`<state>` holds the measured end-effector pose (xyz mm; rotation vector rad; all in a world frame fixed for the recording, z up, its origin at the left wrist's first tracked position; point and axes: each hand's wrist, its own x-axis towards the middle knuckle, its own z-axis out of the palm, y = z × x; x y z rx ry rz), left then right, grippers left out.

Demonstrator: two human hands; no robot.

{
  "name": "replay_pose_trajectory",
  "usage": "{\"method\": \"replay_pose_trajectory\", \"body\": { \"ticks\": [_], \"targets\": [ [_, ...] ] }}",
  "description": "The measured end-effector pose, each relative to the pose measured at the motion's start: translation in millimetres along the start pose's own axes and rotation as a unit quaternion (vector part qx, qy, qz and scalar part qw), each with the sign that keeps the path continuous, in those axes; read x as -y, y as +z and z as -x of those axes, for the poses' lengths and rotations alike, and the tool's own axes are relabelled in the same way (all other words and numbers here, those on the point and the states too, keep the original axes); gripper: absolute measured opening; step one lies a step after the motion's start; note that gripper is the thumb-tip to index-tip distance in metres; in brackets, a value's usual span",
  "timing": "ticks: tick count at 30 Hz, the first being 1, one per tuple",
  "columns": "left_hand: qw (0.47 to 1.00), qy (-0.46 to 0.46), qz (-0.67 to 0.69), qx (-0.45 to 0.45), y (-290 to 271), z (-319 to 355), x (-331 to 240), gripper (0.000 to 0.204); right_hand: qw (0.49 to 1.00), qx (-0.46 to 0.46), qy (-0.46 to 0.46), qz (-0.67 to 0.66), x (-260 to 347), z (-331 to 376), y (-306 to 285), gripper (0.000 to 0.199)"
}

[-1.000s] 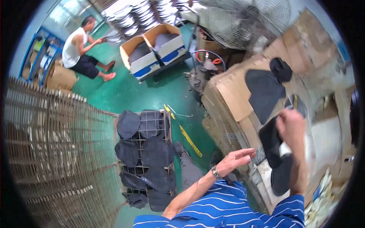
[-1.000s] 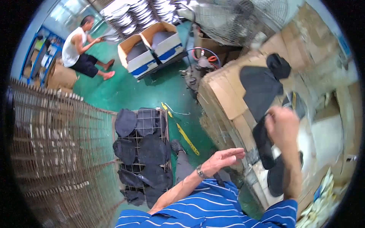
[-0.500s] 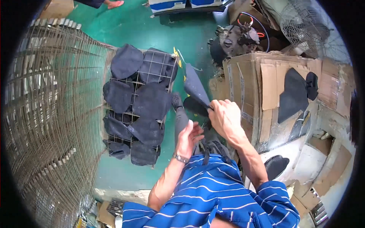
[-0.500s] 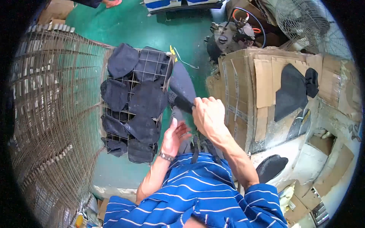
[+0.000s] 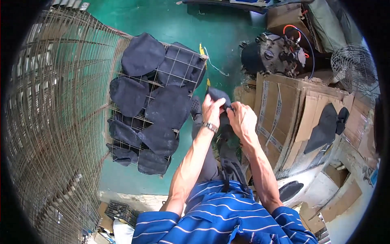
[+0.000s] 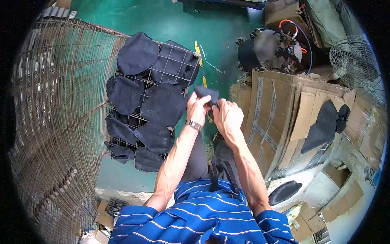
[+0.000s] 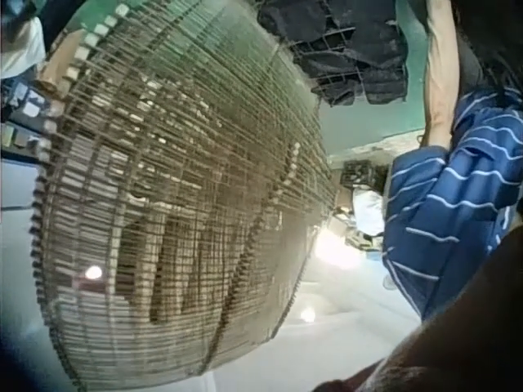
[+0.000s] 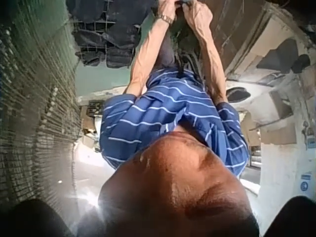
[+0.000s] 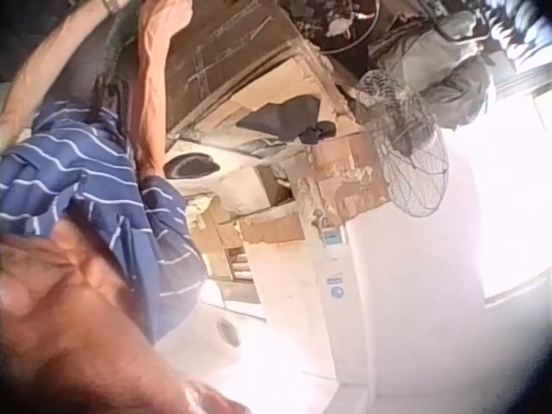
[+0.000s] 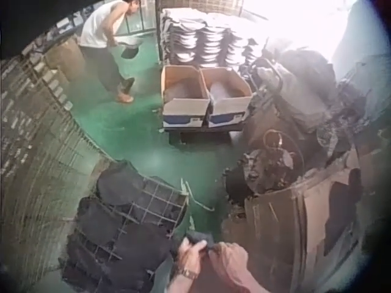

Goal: Picking up black foam material pieces from a workstation and organizing them on a multi-tiered metal rack.

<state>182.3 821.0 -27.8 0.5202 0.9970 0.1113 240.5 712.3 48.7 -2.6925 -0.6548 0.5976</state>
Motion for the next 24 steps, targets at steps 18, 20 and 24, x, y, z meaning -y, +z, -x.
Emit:
{"method": "replay_pose_trajectory", "body": {
  "ticks": [18,20,24],
  "targets": [
    [0.994,0.072,0.052,-0.061,-186,-276,-50,0.056,0.861,0.106,0.166,-0.469,35,-165,252,0.071],
    [0.995,0.038,-0.005,-0.092,-243,-307,-40,0.058,0.861,0.110,0.167,-0.468,32,-149,277,0.067],
    [0.944,0.085,-0.092,-0.305,-305,-321,-52,0.068,0.883,0.161,0.180,-0.403,10,-89,288,0.062]
  ]
}}
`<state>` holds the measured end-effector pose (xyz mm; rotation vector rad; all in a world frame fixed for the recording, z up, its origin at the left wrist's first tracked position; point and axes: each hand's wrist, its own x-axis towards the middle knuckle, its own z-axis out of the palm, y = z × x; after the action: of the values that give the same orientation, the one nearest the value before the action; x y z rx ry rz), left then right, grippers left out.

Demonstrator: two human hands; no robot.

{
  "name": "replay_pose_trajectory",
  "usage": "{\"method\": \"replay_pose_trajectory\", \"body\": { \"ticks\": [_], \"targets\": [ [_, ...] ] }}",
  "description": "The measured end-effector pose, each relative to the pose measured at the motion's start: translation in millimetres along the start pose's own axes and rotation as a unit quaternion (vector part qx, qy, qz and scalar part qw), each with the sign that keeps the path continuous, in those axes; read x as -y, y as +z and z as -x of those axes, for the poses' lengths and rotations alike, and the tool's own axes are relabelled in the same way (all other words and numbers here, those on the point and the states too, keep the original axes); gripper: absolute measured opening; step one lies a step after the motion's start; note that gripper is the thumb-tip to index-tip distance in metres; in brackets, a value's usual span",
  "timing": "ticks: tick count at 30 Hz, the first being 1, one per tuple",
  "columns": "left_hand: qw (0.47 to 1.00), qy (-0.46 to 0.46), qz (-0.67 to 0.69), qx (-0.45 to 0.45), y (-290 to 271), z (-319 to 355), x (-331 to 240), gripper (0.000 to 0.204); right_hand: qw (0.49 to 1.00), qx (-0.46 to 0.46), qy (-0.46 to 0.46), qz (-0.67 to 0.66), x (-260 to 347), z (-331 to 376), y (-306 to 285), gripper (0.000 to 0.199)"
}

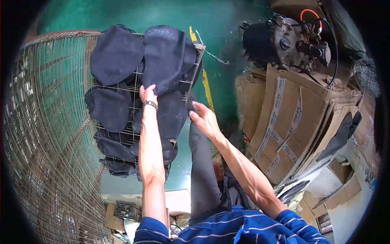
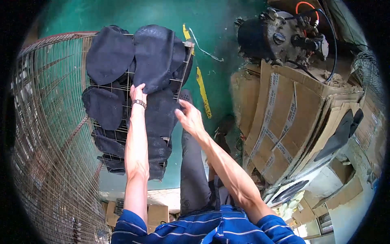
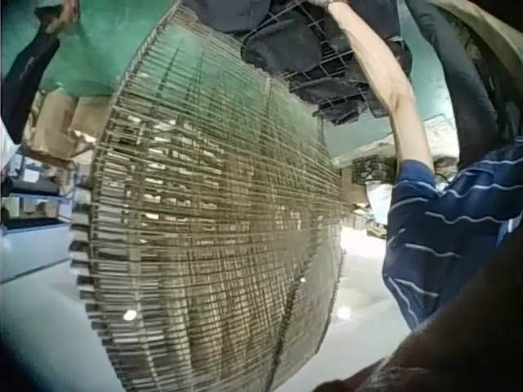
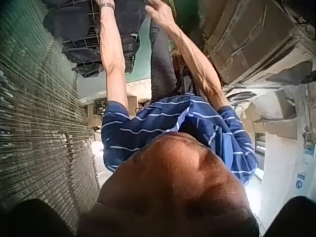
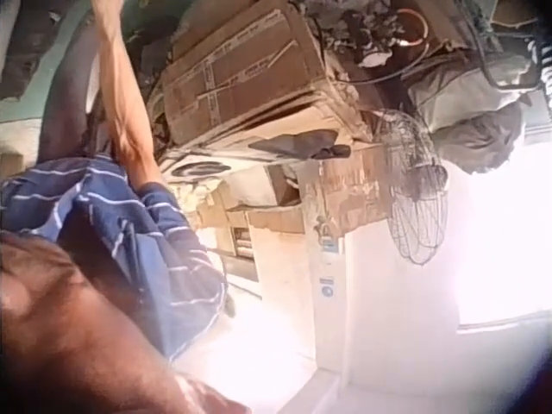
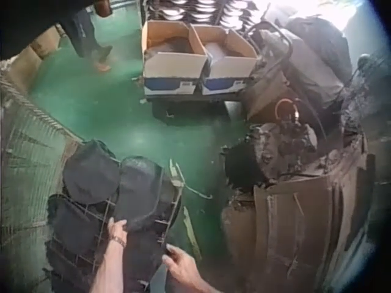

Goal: Picking up black foam material pieces from a workstation and organizing them on a multi-tiered metal rack.

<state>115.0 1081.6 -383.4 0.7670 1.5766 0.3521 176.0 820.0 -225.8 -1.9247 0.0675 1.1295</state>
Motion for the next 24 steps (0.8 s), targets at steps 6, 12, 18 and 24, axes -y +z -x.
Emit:
{"method": "replay_pose_trajectory", "body": {
  "ticks": [6,12,18,24],
  "targets": [
    [0.743,0.447,-0.494,-0.064,43,57,19,0.061,0.981,-0.047,0.092,0.166,-107,81,-102,0.051],
    [0.770,0.316,-0.553,0.048,15,24,42,0.048,0.972,-0.090,0.126,0.177,-152,166,-138,0.040],
    [0.975,0.119,-0.188,-0.003,32,35,46,0.066,0.967,-0.067,0.210,0.129,-149,206,-160,0.052],
    [0.912,0.286,-0.283,0.078,-8,122,25,0.065,0.989,-0.047,0.121,0.071,-133,251,-169,0.050]
  ]
}}
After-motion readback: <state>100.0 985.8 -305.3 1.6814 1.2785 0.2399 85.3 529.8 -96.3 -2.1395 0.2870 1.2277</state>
